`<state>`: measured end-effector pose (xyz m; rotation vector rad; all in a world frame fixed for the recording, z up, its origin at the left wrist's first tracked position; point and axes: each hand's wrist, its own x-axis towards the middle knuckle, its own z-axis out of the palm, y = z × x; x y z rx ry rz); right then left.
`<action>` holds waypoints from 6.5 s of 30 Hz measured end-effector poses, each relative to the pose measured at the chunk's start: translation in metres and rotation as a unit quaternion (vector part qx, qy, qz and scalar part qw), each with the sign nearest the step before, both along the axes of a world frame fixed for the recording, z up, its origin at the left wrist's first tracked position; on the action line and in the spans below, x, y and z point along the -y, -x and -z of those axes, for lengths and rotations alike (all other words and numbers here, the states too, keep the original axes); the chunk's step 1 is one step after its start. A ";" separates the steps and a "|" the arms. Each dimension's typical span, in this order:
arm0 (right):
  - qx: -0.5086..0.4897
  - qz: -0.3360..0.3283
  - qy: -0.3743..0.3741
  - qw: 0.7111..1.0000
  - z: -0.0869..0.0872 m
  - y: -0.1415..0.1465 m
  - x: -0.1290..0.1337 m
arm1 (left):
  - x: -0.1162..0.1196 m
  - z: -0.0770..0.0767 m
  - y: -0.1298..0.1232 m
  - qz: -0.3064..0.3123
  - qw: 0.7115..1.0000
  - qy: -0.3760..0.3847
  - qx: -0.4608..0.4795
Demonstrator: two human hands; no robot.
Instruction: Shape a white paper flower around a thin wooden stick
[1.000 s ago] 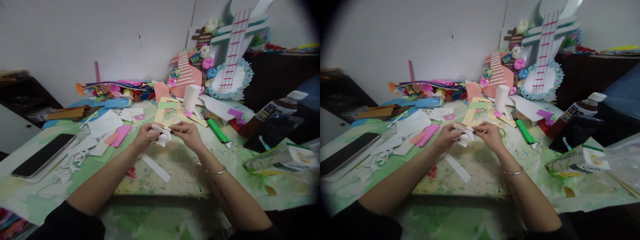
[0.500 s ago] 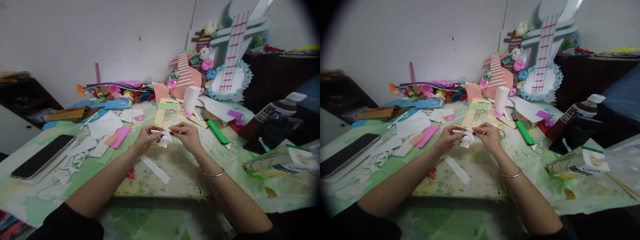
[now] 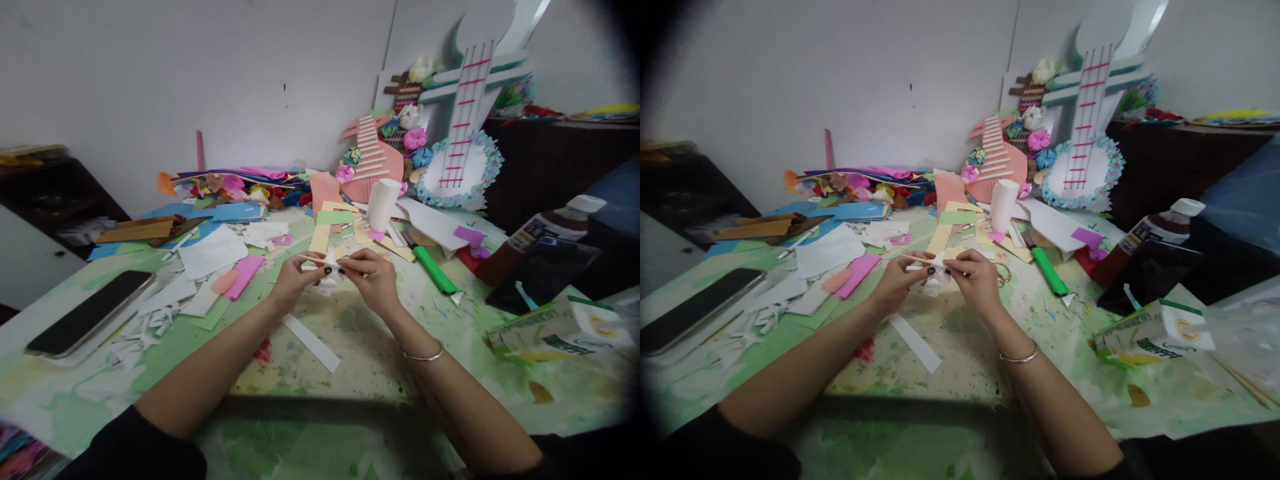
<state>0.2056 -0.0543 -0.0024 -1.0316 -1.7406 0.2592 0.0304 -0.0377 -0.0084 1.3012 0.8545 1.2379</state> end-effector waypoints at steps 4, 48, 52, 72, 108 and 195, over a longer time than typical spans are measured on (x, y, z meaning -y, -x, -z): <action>0.006 -0.010 0.004 1.000 0.002 0.003 0.001 | -0.002 0.002 -0.001 -0.006 1.000 0.008 -0.022; 0.260 0.113 0.086 0.955 -0.006 -0.016 -0.007 | -0.017 0.007 0.007 -0.082 0.995 0.047 0.015; 0.332 0.087 0.150 0.927 -0.005 -0.013 -0.010 | -0.019 0.008 0.008 -0.088 0.994 0.064 0.011; 0.259 0.074 0.124 0.955 -0.003 -0.011 -0.009 | -0.021 0.009 0.009 -0.094 0.992 0.068 0.037; 0.141 0.030 0.157 0.977 -0.002 -0.014 -0.008 | -0.019 0.008 0.009 -0.094 0.992 0.070 0.048; -0.221 -0.215 0.201 0.930 -0.008 0.000 0.003 | -0.004 -0.009 0.010 0.172 0.984 0.022 -0.031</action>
